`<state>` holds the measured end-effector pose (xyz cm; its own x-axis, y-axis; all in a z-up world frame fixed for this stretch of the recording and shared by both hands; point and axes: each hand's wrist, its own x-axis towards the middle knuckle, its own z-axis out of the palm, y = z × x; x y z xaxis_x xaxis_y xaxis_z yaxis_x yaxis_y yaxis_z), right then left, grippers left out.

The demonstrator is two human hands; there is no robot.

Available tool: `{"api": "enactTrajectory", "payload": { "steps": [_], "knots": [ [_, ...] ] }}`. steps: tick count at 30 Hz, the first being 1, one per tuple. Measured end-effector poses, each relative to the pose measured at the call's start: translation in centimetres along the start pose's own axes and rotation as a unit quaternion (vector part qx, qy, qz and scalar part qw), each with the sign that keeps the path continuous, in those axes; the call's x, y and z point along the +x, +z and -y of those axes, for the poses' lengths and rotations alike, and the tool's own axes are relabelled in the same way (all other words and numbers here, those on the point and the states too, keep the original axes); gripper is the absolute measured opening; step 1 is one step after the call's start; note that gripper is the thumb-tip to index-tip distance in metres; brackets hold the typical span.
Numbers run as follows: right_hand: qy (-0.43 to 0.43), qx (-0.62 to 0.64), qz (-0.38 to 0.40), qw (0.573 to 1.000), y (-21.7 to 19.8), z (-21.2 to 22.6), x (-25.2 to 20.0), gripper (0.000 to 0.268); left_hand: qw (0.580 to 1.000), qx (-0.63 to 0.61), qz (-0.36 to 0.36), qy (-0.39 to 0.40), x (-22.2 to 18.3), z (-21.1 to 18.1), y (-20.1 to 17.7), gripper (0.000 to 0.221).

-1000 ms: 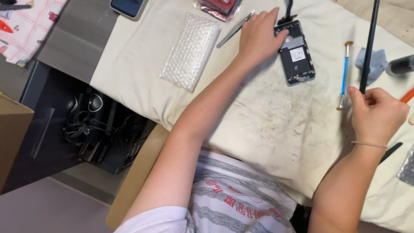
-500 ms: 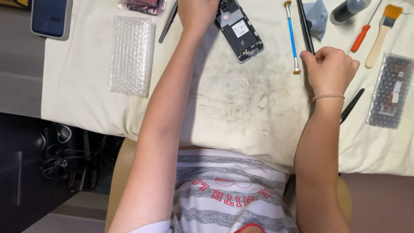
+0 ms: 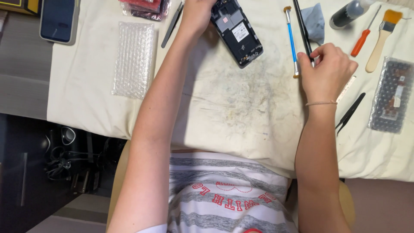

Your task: Cleaning a replacement mobile phone screen and frame using a brush and a precision tool to remove debris.

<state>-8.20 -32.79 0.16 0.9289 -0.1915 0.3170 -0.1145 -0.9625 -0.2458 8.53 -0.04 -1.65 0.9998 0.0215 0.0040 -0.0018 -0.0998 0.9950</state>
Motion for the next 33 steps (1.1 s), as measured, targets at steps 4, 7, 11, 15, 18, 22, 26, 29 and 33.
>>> {"api": "enactTrajectory", "payload": {
  "steps": [4,7,11,15,18,22,26,29,33],
  "knots": [
    [-0.024,-0.005,0.058,0.998,0.4,0.8,-0.5,0.027,0.986,-0.075,0.089,-0.117,-2.1,-4.2,-0.1,0.036],
    [-0.021,-0.008,0.059,0.998,0.3,1.3,-0.6,0.027,0.979,-0.059,0.105,-0.167,-2.5,-5.2,-0.7,0.063],
    [-0.026,-0.006,0.091,0.995,0.1,2.0,-0.7,0.027,0.980,-0.062,0.090,-0.167,-3.5,-7.3,-1.6,0.008],
    [-0.026,-0.012,0.081,0.996,0.6,1.6,-0.8,0.019,0.950,-0.037,0.199,-0.239,-4.2,-7.7,-2.5,0.041],
    [-0.040,0.006,0.038,0.998,1.1,1.0,-0.7,0.012,0.931,-0.050,0.254,-0.258,-4.9,-7.5,-2.8,0.036],
    [-0.063,0.119,-0.103,0.986,1.6,0.0,-0.5,0.006,0.927,-0.042,0.268,-0.258,-6.0,-7.7,-3.1,0.048],
    [-0.076,0.242,-0.175,0.951,-1.6,3.4,-0.6,0.012,0.939,-0.174,0.234,-0.181,-5.7,-4.0,-2.2,0.044],
    [-0.111,0.359,-0.230,0.898,-1.4,3.4,-0.3,0.011,0.939,-0.271,0.177,-0.112,-5.6,-2.0,-1.5,0.047],
    [-0.082,0.415,-0.304,0.854,-0.5,2.9,-0.7,0.018,0.918,-0.327,0.134,-0.177,-6.5,-2.4,-1.2,0.071]
  ]
}}
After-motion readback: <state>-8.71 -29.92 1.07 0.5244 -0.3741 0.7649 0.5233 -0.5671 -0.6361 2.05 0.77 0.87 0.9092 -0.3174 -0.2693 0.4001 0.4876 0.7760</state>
